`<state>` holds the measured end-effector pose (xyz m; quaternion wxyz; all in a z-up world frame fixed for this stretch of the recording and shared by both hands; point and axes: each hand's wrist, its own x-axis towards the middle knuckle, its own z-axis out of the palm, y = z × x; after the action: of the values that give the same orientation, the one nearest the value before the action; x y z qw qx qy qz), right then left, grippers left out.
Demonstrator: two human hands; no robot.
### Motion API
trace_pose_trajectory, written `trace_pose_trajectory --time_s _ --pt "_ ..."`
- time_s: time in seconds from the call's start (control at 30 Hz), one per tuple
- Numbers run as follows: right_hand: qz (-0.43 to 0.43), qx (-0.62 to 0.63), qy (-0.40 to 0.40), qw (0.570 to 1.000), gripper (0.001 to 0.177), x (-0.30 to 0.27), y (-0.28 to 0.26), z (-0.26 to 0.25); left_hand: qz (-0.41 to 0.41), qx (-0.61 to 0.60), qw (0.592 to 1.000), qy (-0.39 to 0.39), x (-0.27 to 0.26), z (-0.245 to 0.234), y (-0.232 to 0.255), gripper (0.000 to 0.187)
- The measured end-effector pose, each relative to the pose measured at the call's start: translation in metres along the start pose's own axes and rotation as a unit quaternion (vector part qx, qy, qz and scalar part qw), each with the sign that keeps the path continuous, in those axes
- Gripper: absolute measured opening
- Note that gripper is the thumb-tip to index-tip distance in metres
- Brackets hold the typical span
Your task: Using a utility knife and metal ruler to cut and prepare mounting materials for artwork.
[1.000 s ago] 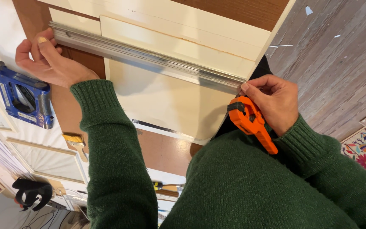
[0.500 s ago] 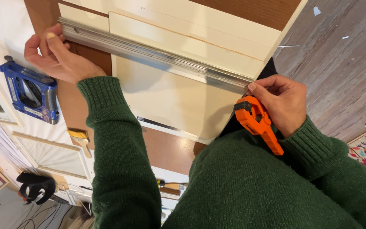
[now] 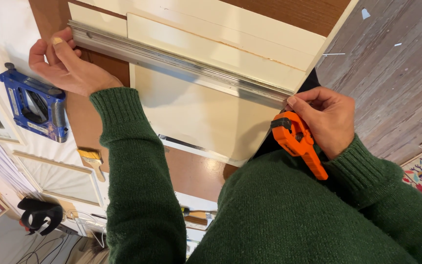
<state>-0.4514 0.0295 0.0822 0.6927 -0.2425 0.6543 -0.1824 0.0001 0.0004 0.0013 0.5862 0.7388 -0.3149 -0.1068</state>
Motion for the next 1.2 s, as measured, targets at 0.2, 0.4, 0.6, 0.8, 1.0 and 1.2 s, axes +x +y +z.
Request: trace_pose_trajectory --time_s 0.2,0.4,0.6,0.8,1.0,1.2 --pt "0.0 -0.008 0.005 1.0 0.011 -0.001 0.001 0.0 0.007 -0.003 1.0 -0.004 0.001 -0.002 -0.003 0.023" --pt "-0.006 -0.008 0.003 1.0 0.011 -0.003 0.001 0.001 0.001 -0.016 1.0 0.005 0.002 -0.005 -0.003 0.023" --pt "-0.009 -0.009 0.006 1.0 0.011 -0.004 0.001 0.002 -0.009 -0.015 1.0 0.012 0.002 -0.005 -0.003 0.022" --pt "-0.009 -0.015 0.007 1.0 0.011 -0.004 -0.001 0.003 0.006 -0.019 1.0 0.005 0.003 -0.007 -0.004 0.021" --pt "-0.013 -0.012 0.004 1.0 0.011 -0.006 -0.002 0.004 0.007 -0.027 1.0 0.005 0.004 -0.007 -0.003 0.021" --pt "-0.021 -0.025 0.006 0.999 0.011 -0.008 -0.001 0.004 -0.001 -0.021 1.0 0.004 0.003 -0.009 -0.001 0.021"
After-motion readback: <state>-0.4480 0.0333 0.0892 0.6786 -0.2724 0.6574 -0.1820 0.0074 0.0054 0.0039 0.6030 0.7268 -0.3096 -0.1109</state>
